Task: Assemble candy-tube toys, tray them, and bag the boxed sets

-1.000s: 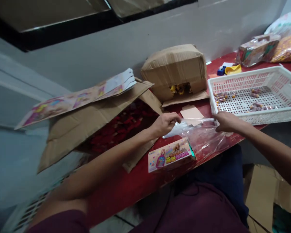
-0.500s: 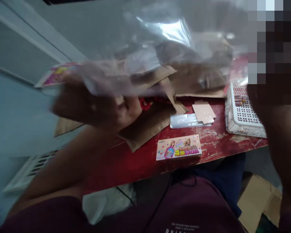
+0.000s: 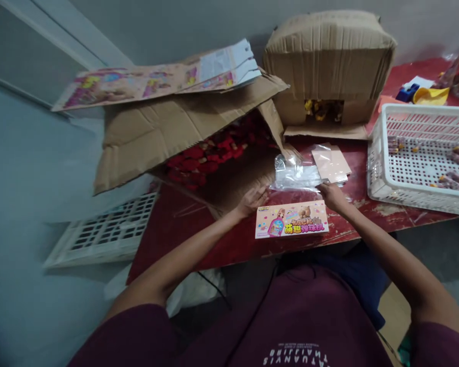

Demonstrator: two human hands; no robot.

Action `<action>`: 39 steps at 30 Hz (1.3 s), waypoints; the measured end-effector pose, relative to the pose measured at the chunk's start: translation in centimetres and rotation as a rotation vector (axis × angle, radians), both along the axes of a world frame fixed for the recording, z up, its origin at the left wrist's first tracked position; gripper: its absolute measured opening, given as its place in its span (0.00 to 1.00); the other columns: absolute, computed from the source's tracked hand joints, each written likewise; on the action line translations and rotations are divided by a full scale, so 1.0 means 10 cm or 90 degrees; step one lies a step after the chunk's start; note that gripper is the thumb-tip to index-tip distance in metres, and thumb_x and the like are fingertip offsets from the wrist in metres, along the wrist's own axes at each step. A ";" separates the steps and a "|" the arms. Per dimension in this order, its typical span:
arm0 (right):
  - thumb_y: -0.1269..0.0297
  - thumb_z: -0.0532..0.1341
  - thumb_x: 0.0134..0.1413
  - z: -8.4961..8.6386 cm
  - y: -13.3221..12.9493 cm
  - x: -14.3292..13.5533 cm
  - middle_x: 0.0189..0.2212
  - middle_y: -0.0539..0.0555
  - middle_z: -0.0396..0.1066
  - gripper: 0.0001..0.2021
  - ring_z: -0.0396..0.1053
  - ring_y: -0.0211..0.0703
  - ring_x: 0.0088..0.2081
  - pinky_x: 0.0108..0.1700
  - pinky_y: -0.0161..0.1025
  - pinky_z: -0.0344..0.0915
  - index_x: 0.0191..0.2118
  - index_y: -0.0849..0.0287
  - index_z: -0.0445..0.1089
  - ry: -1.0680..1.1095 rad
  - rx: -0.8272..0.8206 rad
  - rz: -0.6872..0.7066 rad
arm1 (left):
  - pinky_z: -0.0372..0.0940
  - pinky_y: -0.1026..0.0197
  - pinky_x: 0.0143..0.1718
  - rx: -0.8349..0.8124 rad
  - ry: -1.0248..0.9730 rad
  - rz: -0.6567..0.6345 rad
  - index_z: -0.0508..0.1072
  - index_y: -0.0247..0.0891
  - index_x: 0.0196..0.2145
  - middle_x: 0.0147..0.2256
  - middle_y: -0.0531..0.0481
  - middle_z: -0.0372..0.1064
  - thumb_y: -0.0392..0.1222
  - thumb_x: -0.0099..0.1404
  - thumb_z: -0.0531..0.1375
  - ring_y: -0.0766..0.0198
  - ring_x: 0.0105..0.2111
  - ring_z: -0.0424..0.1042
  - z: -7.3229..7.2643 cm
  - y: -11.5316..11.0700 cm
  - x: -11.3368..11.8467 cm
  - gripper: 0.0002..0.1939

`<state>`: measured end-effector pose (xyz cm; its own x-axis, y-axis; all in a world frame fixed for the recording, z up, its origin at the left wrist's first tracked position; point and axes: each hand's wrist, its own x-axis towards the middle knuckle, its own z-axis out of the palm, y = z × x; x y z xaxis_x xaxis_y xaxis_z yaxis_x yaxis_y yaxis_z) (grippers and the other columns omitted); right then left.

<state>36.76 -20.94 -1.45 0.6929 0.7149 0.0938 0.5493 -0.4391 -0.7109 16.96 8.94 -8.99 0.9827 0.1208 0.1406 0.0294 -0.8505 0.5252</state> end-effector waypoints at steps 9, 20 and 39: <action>0.72 0.54 0.63 -0.19 -0.50 -0.24 0.51 0.58 0.78 0.21 0.76 0.50 0.50 0.53 0.44 0.70 0.57 0.58 0.74 -0.029 0.006 0.113 | 0.67 0.45 0.53 0.028 -0.173 0.033 0.75 0.40 0.55 0.57 0.34 0.73 0.42 0.72 0.53 0.50 0.54 0.74 0.01 -0.42 -0.72 0.18; 0.74 0.58 0.64 -0.21 -0.99 -0.75 0.51 0.60 0.76 0.16 0.75 0.51 0.50 0.50 0.48 0.74 0.55 0.54 0.68 -0.348 0.146 0.027 | 0.65 0.53 0.45 0.099 -0.426 0.154 0.74 0.41 0.46 0.37 0.45 0.75 0.33 0.70 0.59 0.58 0.39 0.73 0.16 -0.88 -0.96 0.10; 0.74 0.64 0.58 -0.81 -1.51 -1.32 0.44 0.56 0.76 0.11 0.71 0.46 0.45 0.49 0.44 0.69 0.43 0.51 0.76 -0.505 0.056 0.029 | 0.66 0.47 0.48 0.185 -0.304 0.057 0.77 0.44 0.35 0.41 0.43 0.75 0.37 0.61 0.63 0.53 0.44 0.73 -0.26 -1.05 -1.66 0.05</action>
<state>23.60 -36.05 -9.52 0.3659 0.7078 0.6043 0.9220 -0.3640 -0.1319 0.39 -1.51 -11.57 0.7899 0.0899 0.6066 -0.0756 -0.9674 0.2419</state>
